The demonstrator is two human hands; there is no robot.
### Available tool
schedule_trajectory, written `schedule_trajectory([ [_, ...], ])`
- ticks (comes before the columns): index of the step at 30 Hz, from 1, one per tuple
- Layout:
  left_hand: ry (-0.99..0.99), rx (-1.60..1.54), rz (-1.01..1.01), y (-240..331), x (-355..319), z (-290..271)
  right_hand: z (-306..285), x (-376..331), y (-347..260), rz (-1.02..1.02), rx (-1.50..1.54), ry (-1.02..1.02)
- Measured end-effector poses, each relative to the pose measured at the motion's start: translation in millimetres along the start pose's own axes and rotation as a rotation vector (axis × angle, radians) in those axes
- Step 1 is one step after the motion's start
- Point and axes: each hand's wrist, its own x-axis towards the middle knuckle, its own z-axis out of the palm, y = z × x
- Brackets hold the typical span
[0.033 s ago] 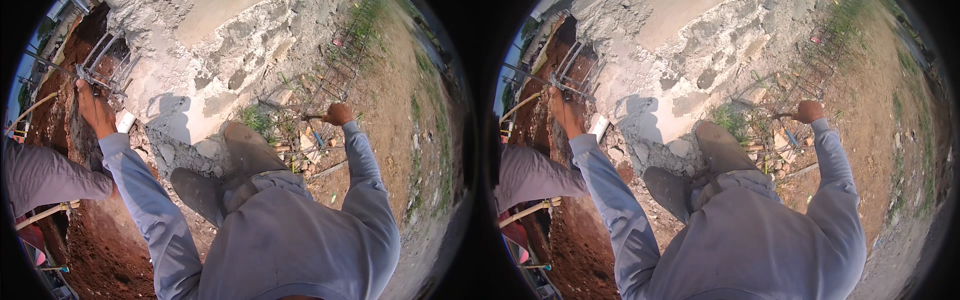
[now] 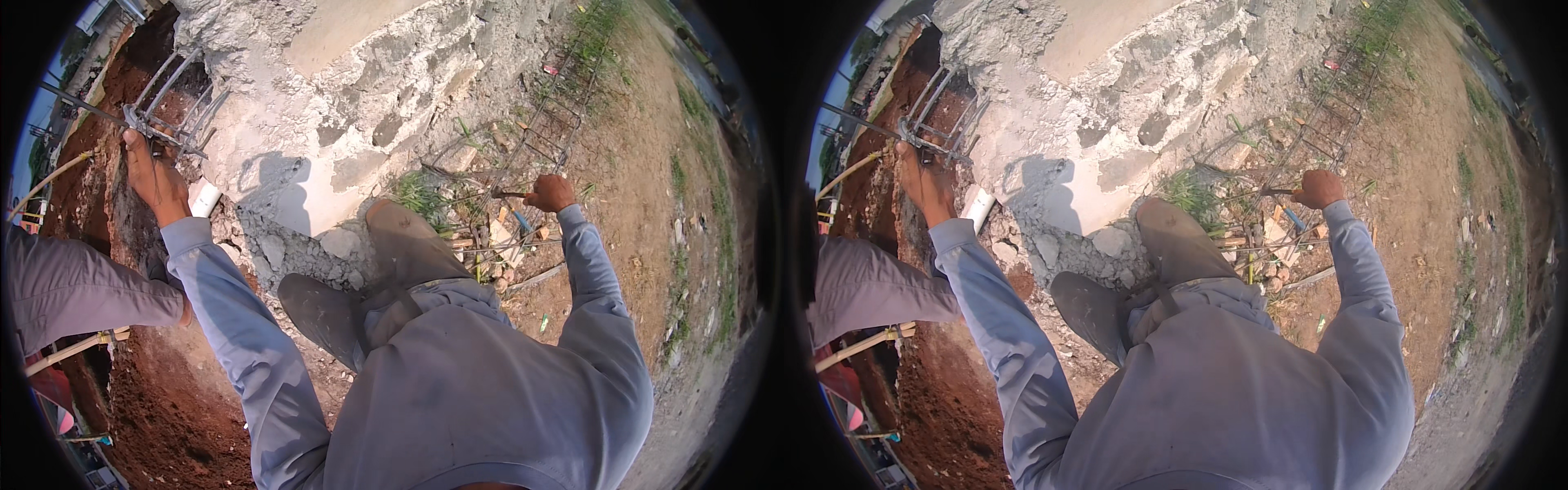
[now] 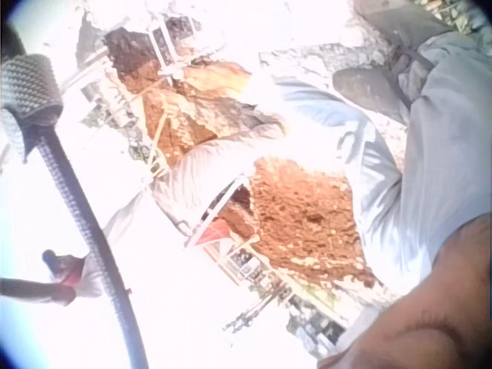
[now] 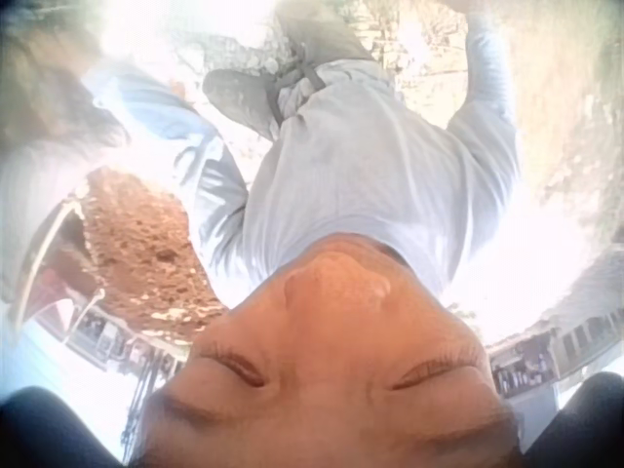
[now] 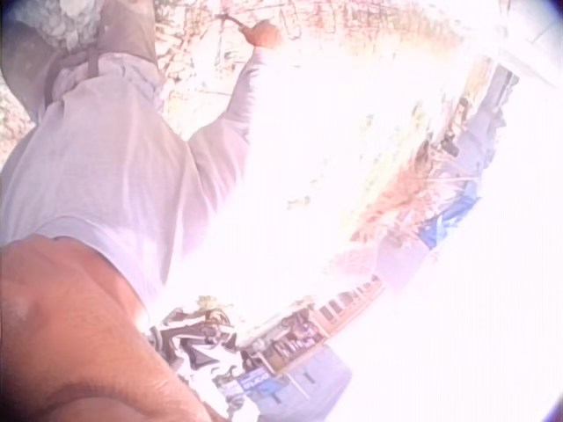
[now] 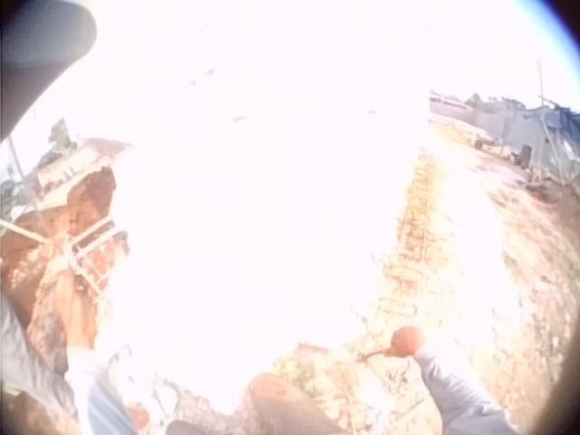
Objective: The person assembles a rebar cage by tying intersecting steel bars with wire using pliers. They position the bars, wrap wire around the joints, and twist the wire to secure the connections.
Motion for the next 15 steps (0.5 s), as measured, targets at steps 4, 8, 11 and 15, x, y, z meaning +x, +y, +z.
schedule_trajectory([
  [4, -0.019, -0.046, 0.005, -8.6, 5.3, -6.5, 35.8, -12.0, -10.4, 0.094, 0.516, -0.6],
  [8, -0.03, -0.085, 0.007, -7.2, 3.8, -1.4, 76.2, -17.0, -51.6, -0.015, 0.002, -0.323],
  [11, -0.041, -0.093, 0.024, -7.5, 5.8, -5.3, 122.5, -21.6, -90.9, 0.089, -0.065, -0.116],
  [15, -0.03, -0.089, -0.038, -10.3, 8.2, -6.7, 199.5, -10.3, -75.9, 0.259, 0.048, 0.03],
])
